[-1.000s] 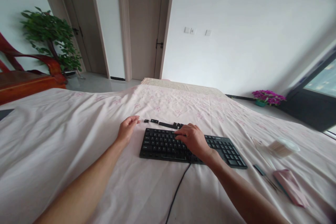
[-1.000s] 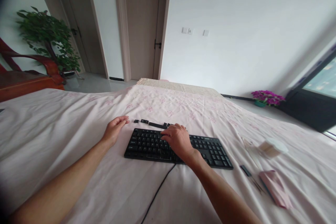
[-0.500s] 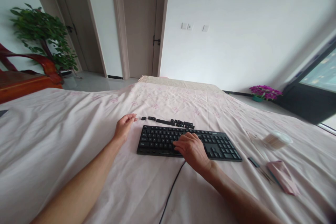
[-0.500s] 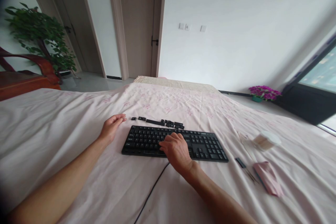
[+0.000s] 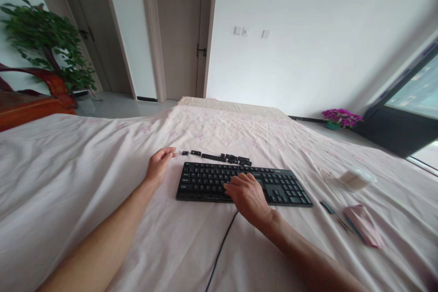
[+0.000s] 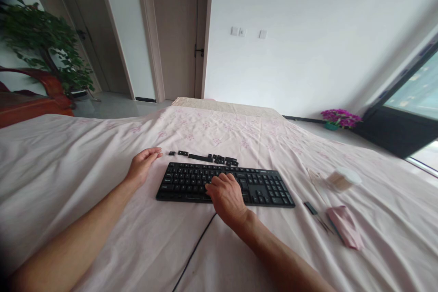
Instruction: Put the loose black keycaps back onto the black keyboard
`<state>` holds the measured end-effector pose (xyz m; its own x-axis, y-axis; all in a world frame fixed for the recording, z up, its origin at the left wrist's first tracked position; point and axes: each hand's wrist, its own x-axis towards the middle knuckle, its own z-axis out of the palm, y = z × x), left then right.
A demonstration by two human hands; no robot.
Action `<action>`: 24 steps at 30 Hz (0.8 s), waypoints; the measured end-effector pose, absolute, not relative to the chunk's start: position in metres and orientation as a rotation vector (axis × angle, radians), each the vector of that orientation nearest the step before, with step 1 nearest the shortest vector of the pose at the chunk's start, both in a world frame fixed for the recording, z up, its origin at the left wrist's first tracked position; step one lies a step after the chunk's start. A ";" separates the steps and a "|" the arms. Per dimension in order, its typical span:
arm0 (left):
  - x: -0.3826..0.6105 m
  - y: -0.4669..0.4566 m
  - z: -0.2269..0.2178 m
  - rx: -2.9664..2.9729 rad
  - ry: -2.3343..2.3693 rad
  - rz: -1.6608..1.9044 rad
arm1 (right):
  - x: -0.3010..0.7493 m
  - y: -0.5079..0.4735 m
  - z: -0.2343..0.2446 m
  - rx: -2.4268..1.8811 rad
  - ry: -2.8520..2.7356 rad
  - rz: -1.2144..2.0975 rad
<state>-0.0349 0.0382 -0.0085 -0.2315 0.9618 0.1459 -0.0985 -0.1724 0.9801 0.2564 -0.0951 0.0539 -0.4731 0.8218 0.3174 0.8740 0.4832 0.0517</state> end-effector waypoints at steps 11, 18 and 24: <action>-0.036 0.039 -0.009 1.145 1.195 1.544 | 0.257 -0.095 0.052 -1.466 -2.417 -0.276; -0.035 0.037 -0.008 1.139 1.200 1.533 | 0.259 -0.094 0.054 -1.402 -2.512 -0.318; -0.036 0.038 -0.008 1.152 1.203 1.534 | 0.255 -0.098 0.053 -1.435 -2.473 -0.357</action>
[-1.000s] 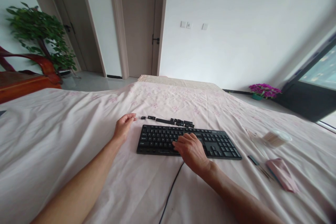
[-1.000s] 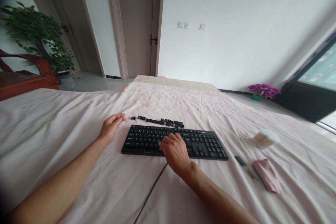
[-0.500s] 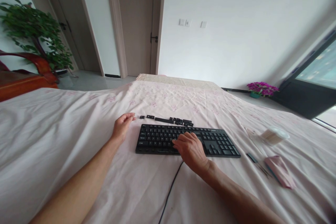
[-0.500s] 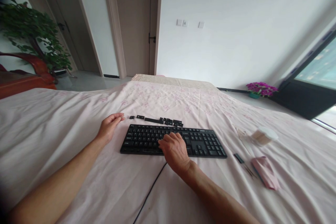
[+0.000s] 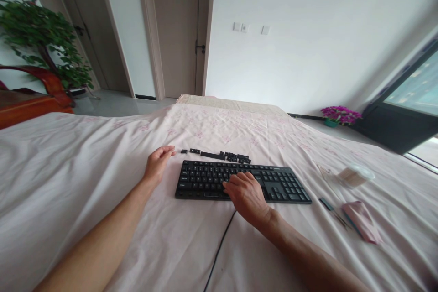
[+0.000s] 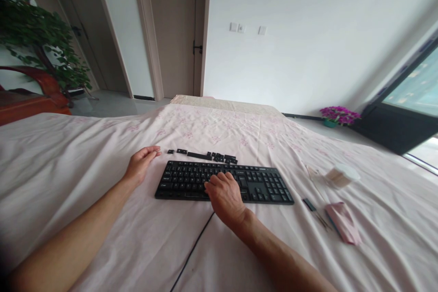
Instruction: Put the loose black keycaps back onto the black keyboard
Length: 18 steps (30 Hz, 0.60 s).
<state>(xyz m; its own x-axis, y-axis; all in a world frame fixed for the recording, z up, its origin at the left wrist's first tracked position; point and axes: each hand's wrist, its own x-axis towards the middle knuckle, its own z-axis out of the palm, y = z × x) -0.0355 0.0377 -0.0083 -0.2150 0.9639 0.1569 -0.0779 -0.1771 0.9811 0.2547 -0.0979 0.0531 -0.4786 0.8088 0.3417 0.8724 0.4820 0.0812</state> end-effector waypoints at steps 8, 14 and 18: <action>-0.036 0.038 -0.009 1.181 1.222 1.514 | 0.253 -0.099 0.050 -1.451 -2.490 -0.364; -0.035 0.036 -0.007 1.162 1.209 1.522 | 0.252 -0.113 0.056 -1.489 -2.523 -0.406; -0.035 0.036 -0.008 1.158 1.208 1.521 | 0.248 -0.120 0.056 -1.548 -2.553 -0.415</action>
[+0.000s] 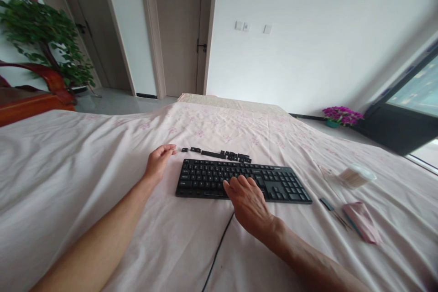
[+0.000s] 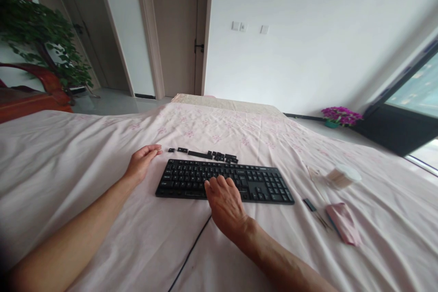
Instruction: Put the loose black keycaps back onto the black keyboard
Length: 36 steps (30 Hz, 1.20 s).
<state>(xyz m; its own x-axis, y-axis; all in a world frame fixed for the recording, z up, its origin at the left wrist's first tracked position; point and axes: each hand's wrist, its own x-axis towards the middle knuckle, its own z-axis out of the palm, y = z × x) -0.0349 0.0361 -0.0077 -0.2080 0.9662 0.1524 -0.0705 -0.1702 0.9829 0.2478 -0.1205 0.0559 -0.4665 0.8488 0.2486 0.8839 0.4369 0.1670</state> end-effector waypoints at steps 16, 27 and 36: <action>-0.035 0.036 -0.007 1.148 1.191 1.522 | 0.275 -0.024 0.089 -1.645 -2.234 -0.047; -0.036 0.038 -0.008 1.161 1.197 1.501 | 0.261 0.055 0.068 -1.946 -2.315 -0.085; -0.035 0.037 -0.005 1.139 1.201 1.501 | 0.249 0.067 0.071 -1.977 -2.474 -0.161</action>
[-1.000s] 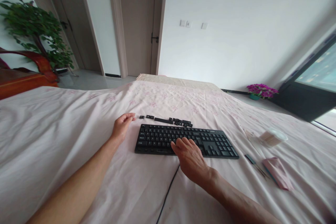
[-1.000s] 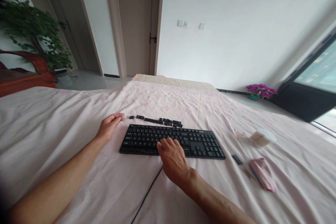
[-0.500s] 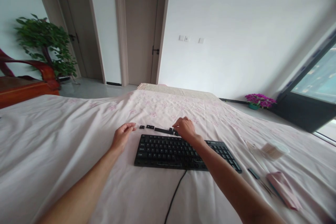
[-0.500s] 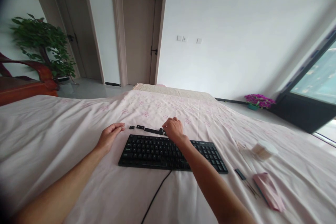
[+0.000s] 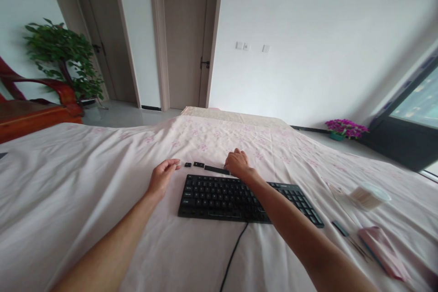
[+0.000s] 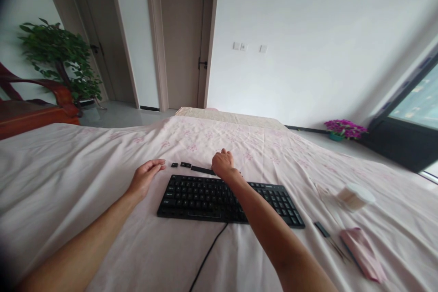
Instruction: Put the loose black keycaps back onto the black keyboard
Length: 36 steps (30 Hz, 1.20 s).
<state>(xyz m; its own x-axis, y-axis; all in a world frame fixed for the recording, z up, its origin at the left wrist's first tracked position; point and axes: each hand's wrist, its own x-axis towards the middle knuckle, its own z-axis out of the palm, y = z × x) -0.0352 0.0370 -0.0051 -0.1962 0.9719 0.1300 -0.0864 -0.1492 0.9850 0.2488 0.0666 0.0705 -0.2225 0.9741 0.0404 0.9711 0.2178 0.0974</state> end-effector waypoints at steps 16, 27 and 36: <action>-0.036 0.037 -0.008 1.172 1.214 1.505 | 0.265 0.001 0.092 1.937 2.736 0.219; -0.035 0.035 -0.007 1.190 1.225 1.508 | 0.274 -0.102 0.068 1.777 2.850 0.407; -0.034 0.034 -0.005 1.192 1.236 1.496 | 0.273 -0.105 0.055 1.675 2.765 0.606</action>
<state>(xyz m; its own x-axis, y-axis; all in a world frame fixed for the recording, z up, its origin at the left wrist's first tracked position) -0.0343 0.0339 -0.0054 -0.1971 0.9682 0.1540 -0.0315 -0.1632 0.9861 0.2727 -0.1053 0.0547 -0.4733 0.8245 0.3102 0.8786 0.4165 0.2335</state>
